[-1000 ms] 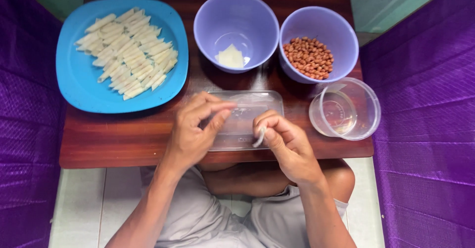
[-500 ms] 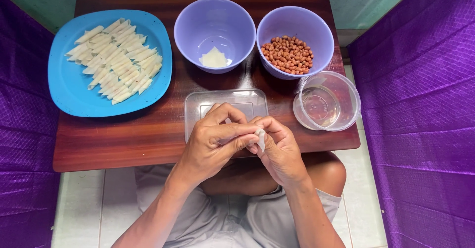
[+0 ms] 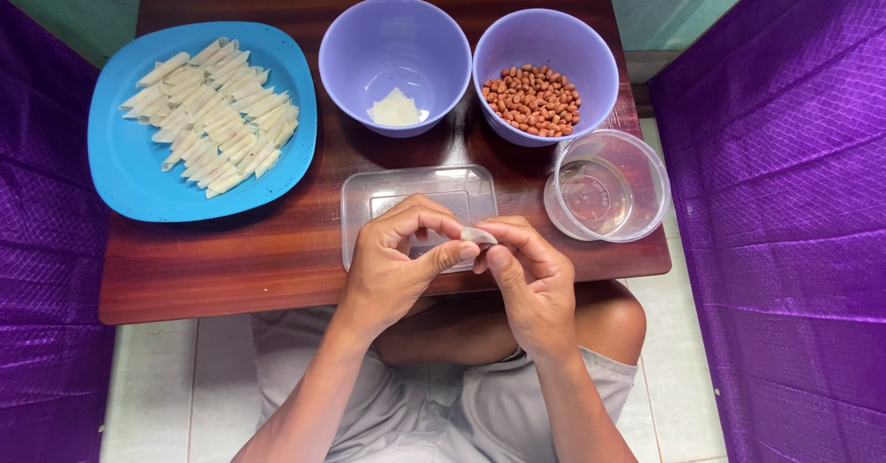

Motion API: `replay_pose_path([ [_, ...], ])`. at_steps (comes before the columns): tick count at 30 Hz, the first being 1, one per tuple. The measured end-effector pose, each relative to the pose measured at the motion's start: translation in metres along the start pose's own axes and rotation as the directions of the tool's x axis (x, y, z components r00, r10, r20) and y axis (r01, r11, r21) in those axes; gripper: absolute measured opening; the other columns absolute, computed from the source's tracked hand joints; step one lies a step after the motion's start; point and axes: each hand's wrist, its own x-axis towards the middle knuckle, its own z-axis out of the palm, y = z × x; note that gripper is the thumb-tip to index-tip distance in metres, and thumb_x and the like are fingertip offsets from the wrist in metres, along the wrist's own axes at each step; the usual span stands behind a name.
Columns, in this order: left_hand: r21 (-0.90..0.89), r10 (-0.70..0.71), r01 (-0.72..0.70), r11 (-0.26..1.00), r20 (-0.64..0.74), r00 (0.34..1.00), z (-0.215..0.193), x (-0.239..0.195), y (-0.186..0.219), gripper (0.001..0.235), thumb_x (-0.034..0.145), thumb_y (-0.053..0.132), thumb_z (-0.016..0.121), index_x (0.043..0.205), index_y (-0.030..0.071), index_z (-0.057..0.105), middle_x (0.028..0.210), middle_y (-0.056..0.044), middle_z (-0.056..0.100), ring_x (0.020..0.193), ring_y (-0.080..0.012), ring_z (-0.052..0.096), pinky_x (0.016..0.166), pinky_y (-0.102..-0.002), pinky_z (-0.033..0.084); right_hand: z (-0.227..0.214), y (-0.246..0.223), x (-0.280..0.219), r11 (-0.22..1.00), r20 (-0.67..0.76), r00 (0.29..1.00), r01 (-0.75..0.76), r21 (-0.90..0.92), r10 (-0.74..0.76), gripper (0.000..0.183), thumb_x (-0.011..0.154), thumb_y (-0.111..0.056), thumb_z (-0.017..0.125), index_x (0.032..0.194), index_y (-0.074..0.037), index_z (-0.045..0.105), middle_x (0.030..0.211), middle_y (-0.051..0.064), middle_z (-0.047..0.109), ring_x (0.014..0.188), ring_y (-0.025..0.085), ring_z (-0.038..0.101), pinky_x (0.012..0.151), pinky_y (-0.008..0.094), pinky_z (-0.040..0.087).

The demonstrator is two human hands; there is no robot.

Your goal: The person sits on the floor and repeatedly wraps peanuts in small square sheets. They place a sheet on a plastic lid, add a peanut, fold the sheet into a cone, and place the finished item on a blue plate. The process is repeated with sheets from a bowl and peanuts from another bowl.

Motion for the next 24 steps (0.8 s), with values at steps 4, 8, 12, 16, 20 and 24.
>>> replay_pose_path([
  [4,-0.064,-0.008,0.006,0.998,-0.032,0.999,0.000,0.002,-0.004,0.017,0.078,0.015,0.089,0.087,0.007,0.076,0.083,-0.005,0.073,0.080,-0.0109,0.063,0.073,-0.023,0.047,0.010,-0.015,0.005,0.997,-0.056,0.998,-0.013,-0.082,0.008,0.024,0.101,-0.008,0.061,0.118,0.007,0.070,0.101,0.016,0.070,0.077,0.015,0.065,0.070,0.029,0.058],
  [8,-0.066,0.020,-0.025,0.997,-0.068,0.997,0.001,0.016,0.007,0.016,0.081,0.013,0.086,0.085,0.006,0.073,0.084,-0.006,0.071,0.081,-0.0125,0.064,0.076,-0.024,0.049,0.014,-0.050,0.015,0.937,-0.072,0.994,0.049,-0.345,-0.078,0.021,0.100,-0.007,0.062,0.117,0.003,0.070,0.100,0.014,0.072,0.082,0.016,0.068,0.072,0.026,0.059],
  [12,-0.195,0.006,-0.030,0.980,-0.119,0.993,0.007,0.036,0.011,0.011,0.083,0.005,0.082,0.085,0.004,0.071,0.087,-0.010,0.073,0.084,-0.0154,0.070,0.077,-0.024,0.057,-0.005,-0.084,0.040,0.740,-0.021,0.978,0.144,-0.656,-0.209,0.017,0.100,-0.005,0.062,0.114,-0.003,0.070,0.108,0.010,0.074,0.102,0.019,0.071,0.089,0.026,0.055],
  [16,-0.249,-0.054,0.016,0.968,-0.149,0.987,0.014,0.062,0.004,0.019,0.077,0.003,0.090,0.090,-0.001,0.077,0.081,-0.010,0.075,0.073,-0.0084,0.067,0.071,-0.021,0.056,-0.023,-0.099,0.078,0.686,0.053,0.925,0.316,-0.656,-0.376,0.017,0.098,0.001,0.068,0.113,0.004,0.074,0.092,0.015,0.073,0.080,0.024,0.069,0.075,0.035,0.056],
  [20,-0.363,-0.167,0.099,0.927,-0.162,0.973,0.020,0.067,0.005,0.036,0.076,0.003,0.089,0.107,-0.002,0.073,0.084,-0.006,0.075,0.075,-0.0051,0.068,0.073,-0.020,0.059,-0.016,-0.095,0.080,0.734,0.025,0.955,0.244,-0.634,-0.295,0.017,0.097,-0.001,0.068,0.113,0.001,0.075,0.092,0.013,0.074,0.082,0.020,0.069,0.077,0.034,0.056],
  [24,-0.423,-0.197,0.129,0.897,-0.122,0.973,0.024,0.058,-0.006,0.040,0.073,0.002,0.090,0.108,-0.002,0.073,0.082,-0.008,0.075,0.076,-0.0066,0.070,0.074,-0.022,0.061,-0.003,-0.070,0.063,0.885,-0.051,0.988,0.108,-0.452,-0.147,0.023,0.098,-0.002,0.065,0.120,0.002,0.071,0.103,0.013,0.074,0.092,0.017,0.068,0.080,0.029,0.057],
])
